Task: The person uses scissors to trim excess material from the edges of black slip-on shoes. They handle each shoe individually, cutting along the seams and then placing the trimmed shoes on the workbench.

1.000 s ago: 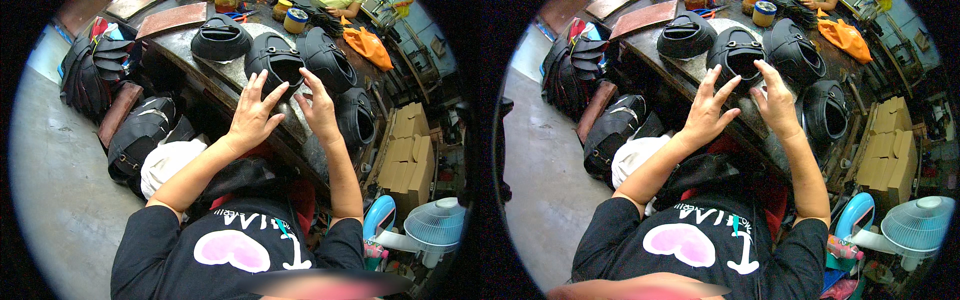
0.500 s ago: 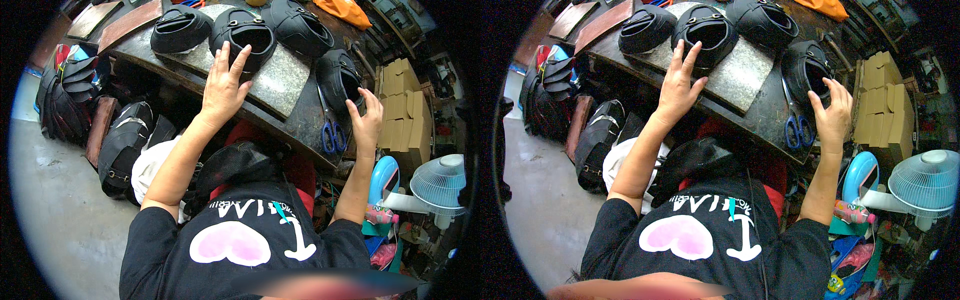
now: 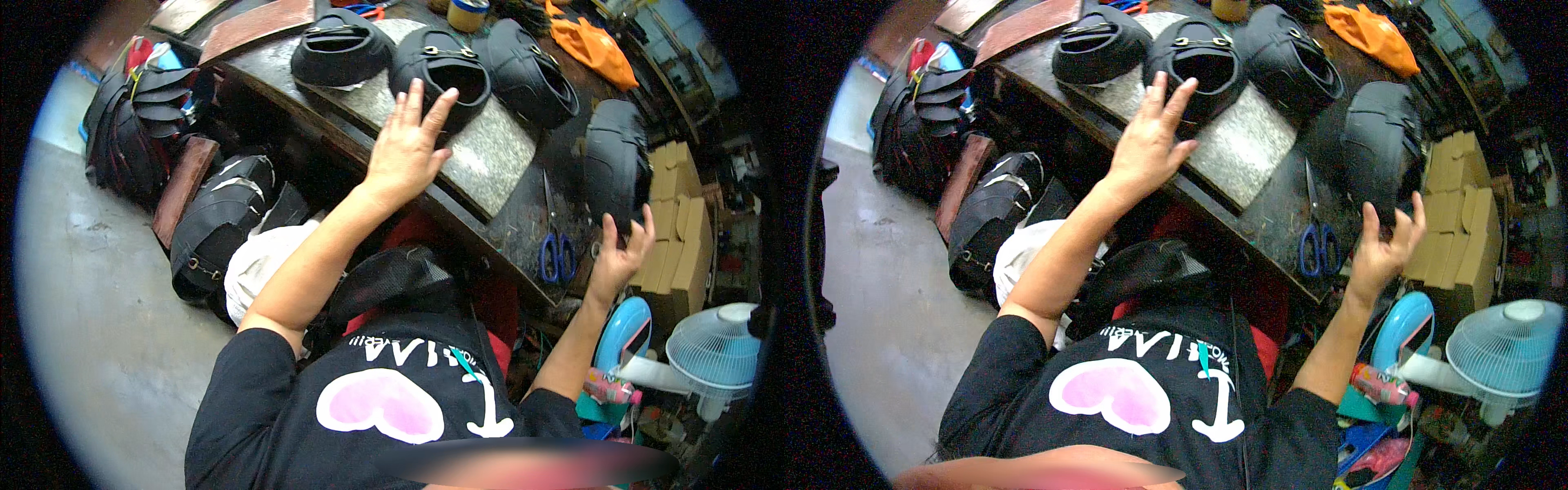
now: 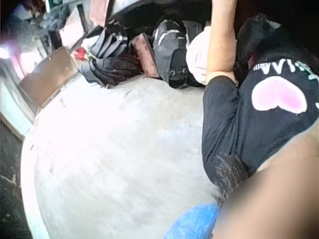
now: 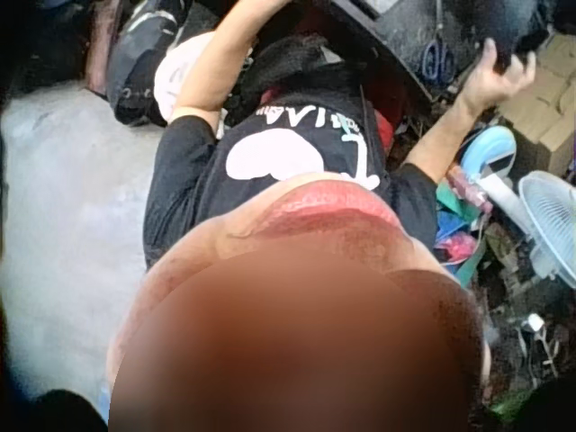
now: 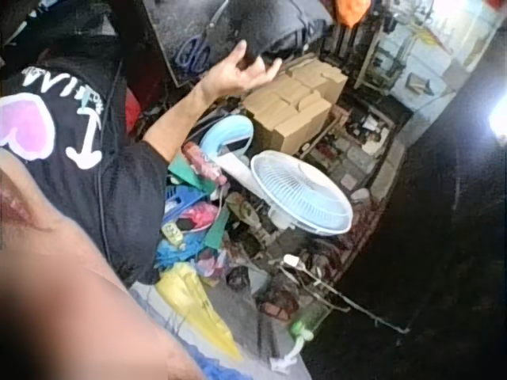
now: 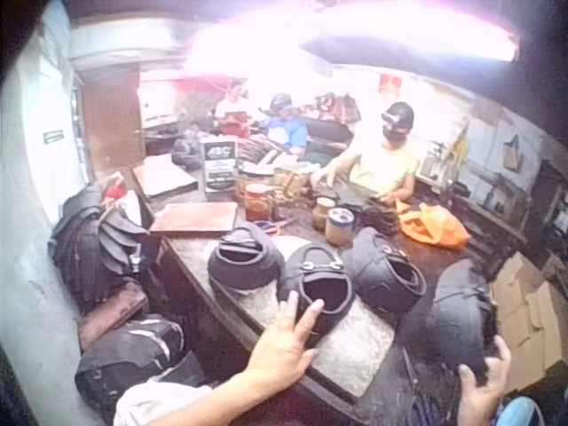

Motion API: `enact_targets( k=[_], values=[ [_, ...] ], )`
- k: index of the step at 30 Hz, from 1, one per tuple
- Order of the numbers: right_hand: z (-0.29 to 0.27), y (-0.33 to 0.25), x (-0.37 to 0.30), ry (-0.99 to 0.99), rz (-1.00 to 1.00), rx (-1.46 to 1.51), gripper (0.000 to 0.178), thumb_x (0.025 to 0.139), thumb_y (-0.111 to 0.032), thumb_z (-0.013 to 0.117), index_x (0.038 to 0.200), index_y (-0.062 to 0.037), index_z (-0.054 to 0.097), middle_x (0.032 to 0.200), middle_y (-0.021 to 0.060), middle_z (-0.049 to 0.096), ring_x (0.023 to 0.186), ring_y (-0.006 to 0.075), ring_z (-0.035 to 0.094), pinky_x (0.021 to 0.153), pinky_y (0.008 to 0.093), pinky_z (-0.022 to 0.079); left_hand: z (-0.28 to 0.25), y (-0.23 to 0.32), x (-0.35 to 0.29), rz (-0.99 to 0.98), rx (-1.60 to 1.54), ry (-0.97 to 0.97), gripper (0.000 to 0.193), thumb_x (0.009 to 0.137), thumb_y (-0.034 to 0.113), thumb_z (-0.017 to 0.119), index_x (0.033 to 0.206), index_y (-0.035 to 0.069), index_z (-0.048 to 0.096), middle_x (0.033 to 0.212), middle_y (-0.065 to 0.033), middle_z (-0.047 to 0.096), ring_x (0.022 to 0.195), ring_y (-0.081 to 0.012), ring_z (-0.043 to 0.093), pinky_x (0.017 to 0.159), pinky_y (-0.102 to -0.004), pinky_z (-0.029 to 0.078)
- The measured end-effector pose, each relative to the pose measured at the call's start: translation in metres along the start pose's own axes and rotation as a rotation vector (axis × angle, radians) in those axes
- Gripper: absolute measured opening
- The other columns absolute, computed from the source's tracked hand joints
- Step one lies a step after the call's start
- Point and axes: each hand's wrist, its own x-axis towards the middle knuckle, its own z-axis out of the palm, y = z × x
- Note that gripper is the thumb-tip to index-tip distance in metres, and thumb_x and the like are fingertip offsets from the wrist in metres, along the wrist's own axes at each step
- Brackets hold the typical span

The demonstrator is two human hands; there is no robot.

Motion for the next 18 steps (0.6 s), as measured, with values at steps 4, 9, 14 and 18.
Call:
enact_targets(
  k=[4,9,14,18],
  values=[
    [-0.011,-0.026,0.013,0.008,-0.125,-0.023,0.031,0.083,-0.014,0.080,0.097,-0.0041,0.054,0.144,0.0192,0.051,0.132,0.0367,0.047,0.108,0.0480,0.039,0.015,0.001,0.024,-0.013,-0.038,-0.048,0.093,0.081,0.026,0.078,0.157,0.026,0.023,0.155,-0.0371,0.020,0.137,-0.0576,0.032,0.115,-0.0505,0.034],
    [-0.002,-0.051,0.013,-0.037,-0.170,0.093,0.034,0.083,-0.017,0.080,0.100,-0.0053,0.053,0.143,0.0212,0.051,0.131,0.0395,0.048,0.109,0.0513,0.038,0.027,-0.009,0.064,-0.024,-0.013,-0.131,0.091,0.081,0.028,0.077,0.155,0.030,0.024,0.155,-0.0355,0.022,0.137,-0.0539,0.036,0.113,-0.0509,0.037],
    [-0.009,-0.079,-0.013,-0.116,-0.291,0.240,0.041,0.082,-0.028,0.082,0.100,-0.0041,0.054,0.127,0.0231,0.058,0.118,0.0397,0.057,0.101,0.0498,0.045,0.019,-0.033,0.071,0.009,-0.141,0.031,0.068,0.082,0.021,0.074,0.145,0.015,0.046,0.148,-0.0289,0.041,0.132,-0.0435,0.048,0.112,-0.0440,0.040],
    [-0.011,-0.094,-0.044,-0.594,-0.216,0.025,0.032,0.070,-0.020,0.084,0.082,-0.0036,0.060,0.100,0.0123,0.058,0.098,0.0366,0.057,0.087,0.0455,0.049,-0.003,-0.039,0.040,-0.034,-0.334,0.332,0.038,0.085,0.011,0.068,0.121,0.002,0.062,0.120,-0.0198,0.063,0.115,-0.0361,0.060,0.102,-0.0411,0.046]
  ],
)
